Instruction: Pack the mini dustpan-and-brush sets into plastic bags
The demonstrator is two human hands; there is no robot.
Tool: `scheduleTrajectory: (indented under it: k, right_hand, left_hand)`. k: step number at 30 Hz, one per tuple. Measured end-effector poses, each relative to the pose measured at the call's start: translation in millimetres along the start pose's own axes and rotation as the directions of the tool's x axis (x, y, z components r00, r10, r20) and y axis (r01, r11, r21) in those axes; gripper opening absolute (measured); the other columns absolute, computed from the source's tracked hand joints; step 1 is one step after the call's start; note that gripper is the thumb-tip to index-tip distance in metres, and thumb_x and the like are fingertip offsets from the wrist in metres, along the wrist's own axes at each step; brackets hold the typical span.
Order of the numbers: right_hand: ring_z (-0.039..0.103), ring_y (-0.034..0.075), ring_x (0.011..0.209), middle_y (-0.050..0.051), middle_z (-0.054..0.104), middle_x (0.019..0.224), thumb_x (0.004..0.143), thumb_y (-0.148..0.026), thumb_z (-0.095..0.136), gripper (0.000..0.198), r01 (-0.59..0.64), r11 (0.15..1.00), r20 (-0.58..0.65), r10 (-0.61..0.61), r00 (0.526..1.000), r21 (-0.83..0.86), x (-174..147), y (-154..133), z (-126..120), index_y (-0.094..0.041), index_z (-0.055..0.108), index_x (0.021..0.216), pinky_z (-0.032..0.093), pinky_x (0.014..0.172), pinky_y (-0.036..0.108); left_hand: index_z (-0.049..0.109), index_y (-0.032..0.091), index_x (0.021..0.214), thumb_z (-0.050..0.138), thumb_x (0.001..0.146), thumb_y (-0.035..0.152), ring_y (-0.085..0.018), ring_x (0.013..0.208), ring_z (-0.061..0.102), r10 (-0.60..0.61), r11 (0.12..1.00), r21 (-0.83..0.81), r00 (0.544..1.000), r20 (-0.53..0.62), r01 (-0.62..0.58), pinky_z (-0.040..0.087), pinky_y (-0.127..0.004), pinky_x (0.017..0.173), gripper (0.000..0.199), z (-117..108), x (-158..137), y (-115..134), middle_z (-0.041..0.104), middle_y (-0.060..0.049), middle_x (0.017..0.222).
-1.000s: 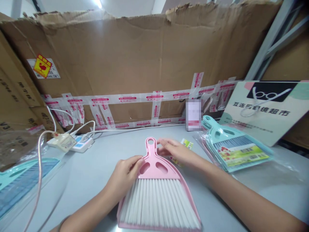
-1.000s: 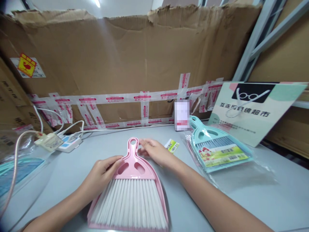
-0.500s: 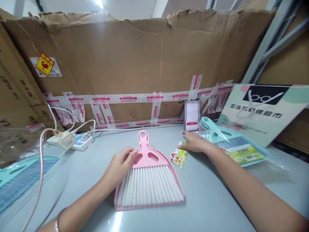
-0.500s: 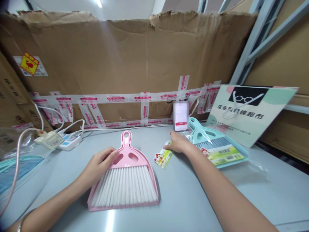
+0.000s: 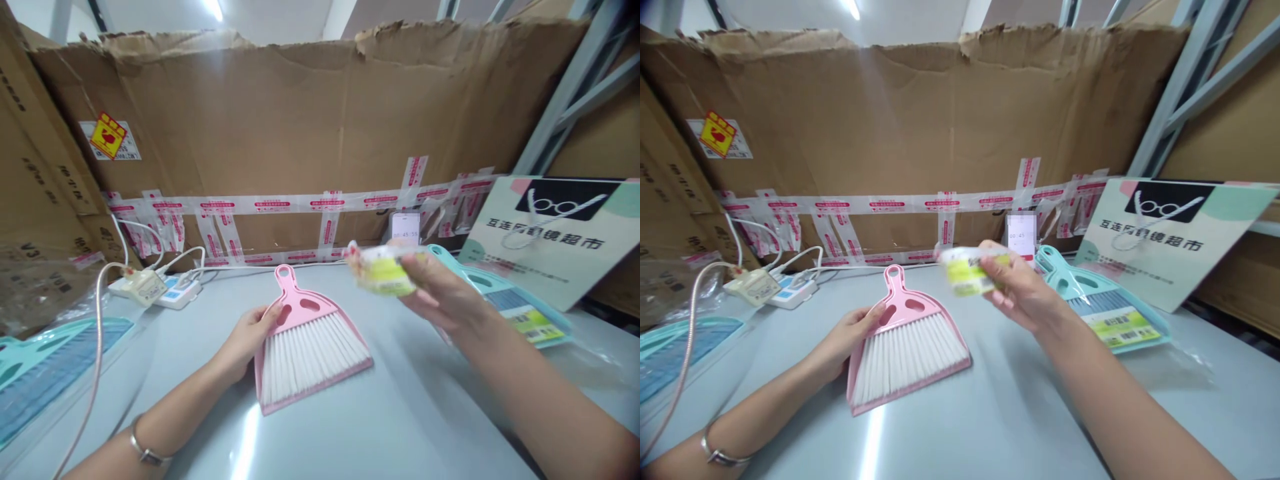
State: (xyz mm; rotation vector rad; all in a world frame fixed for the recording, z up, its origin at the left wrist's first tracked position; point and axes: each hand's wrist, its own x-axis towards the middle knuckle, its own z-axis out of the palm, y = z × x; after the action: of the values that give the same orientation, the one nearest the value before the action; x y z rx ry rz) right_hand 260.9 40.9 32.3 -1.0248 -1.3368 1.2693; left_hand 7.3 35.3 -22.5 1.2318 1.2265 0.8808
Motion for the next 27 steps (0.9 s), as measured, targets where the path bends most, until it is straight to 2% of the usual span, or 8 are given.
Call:
scheduleTrajectory:
  k: [3,6,12,20,23,24,25,27]
  right_hand:
    - [0.040,0.005,0.032,-0.009,0.049,0.046,0.052,-0.052,0.073,0.052,-0.083,0.997,0.231,0.081,0.970,-0.002,-10,13,33,-0.023,0.033,0.068,0.025,0.031,0.017]
    - [0.045,0.007,0.033,-0.011,0.047,0.042,0.059,-0.046,0.070,0.047,-0.160,0.987,0.337,0.162,0.928,-0.034,-10,36,56,-0.023,0.031,0.069,0.030,0.032,0.016]
    - [0.039,0.005,0.031,-0.013,0.041,0.038,0.065,-0.034,0.066,0.036,-0.082,0.981,0.105,0.102,0.989,-0.178,-5,48,56,-0.022,0.032,0.066,0.029,0.032,0.016]
    - [0.046,0.009,0.039,-0.010,0.043,0.047,0.071,-0.032,0.059,0.028,-0.024,0.933,0.050,0.045,0.998,-0.358,-8,52,56,-0.022,0.033,0.067,0.037,0.038,0.021]
    - [0.049,0.011,0.053,-0.005,0.048,0.063,0.069,-0.034,0.062,0.027,0.122,0.900,-0.029,-0.148,0.989,-0.418,-9,48,54,-0.022,0.037,0.072,0.041,0.047,0.024]
    - [0.050,0.012,0.060,-0.003,0.049,0.071,0.067,-0.034,0.064,0.029,0.195,0.884,-0.115,-0.266,0.957,-0.424,-10,45,53,-0.022,0.039,0.076,0.042,0.053,0.025]
    - [0.051,0.012,0.067,-0.001,0.050,0.081,0.065,-0.034,0.067,0.034,0.265,0.868,-0.231,-0.384,0.894,-0.420,-10,42,52,-0.022,0.040,0.082,0.044,0.059,0.027]
    - [0.050,0.015,0.083,0.003,0.047,0.100,0.057,-0.034,0.073,0.053,0.362,0.862,-0.464,-0.499,0.732,-0.355,-11,37,52,-0.024,0.039,0.095,0.044,0.071,0.029]
  left_hand:
    - [0.061,0.011,0.091,0.058,0.072,0.053,-0.019,0.068,0.063,-0.046,0.986,-0.158,0.995,0.090,0.060,0.047,-0.028,0.065,0.046,4,-1,0,0.070,-0.007,0.075]
    - [0.061,0.011,0.093,0.059,0.071,0.054,-0.019,0.062,0.064,-0.066,0.978,-0.194,0.997,0.045,0.073,0.048,-0.027,0.060,0.048,7,-3,3,0.070,-0.007,0.070]
    - [0.058,0.012,0.103,0.062,0.069,0.053,-0.022,0.066,0.067,-0.040,0.985,-0.168,0.999,0.002,0.040,0.051,-0.030,0.062,0.053,5,-5,10,0.071,-0.008,0.075]
    - [0.056,0.015,0.101,0.076,0.059,0.024,-0.023,0.080,0.067,0.065,0.995,-0.080,0.992,0.113,-0.056,0.053,-0.032,0.072,0.047,4,-8,7,0.069,-0.009,0.097]
    - [0.055,0.015,0.103,0.075,0.059,0.023,-0.023,0.080,0.067,0.095,0.992,-0.084,0.995,0.036,-0.092,0.053,-0.031,0.070,0.049,1,-9,12,0.068,-0.010,0.098]
    - [0.055,0.015,0.103,0.075,0.059,0.023,-0.023,0.080,0.067,0.107,0.990,-0.091,0.994,-0.005,-0.107,0.054,-0.031,0.069,0.049,-1,-9,15,0.069,-0.010,0.097]
    - [0.055,0.014,0.102,0.075,0.059,0.023,-0.023,0.079,0.067,0.123,0.986,-0.107,0.991,-0.048,-0.128,0.054,-0.031,0.068,0.049,-2,-10,18,0.068,-0.010,0.097]
    - [0.054,0.014,0.102,0.075,0.060,0.025,-0.023,0.080,0.067,0.166,0.972,-0.149,0.978,-0.125,-0.184,0.054,-0.030,0.067,0.048,-1,-12,23,0.068,-0.010,0.098]
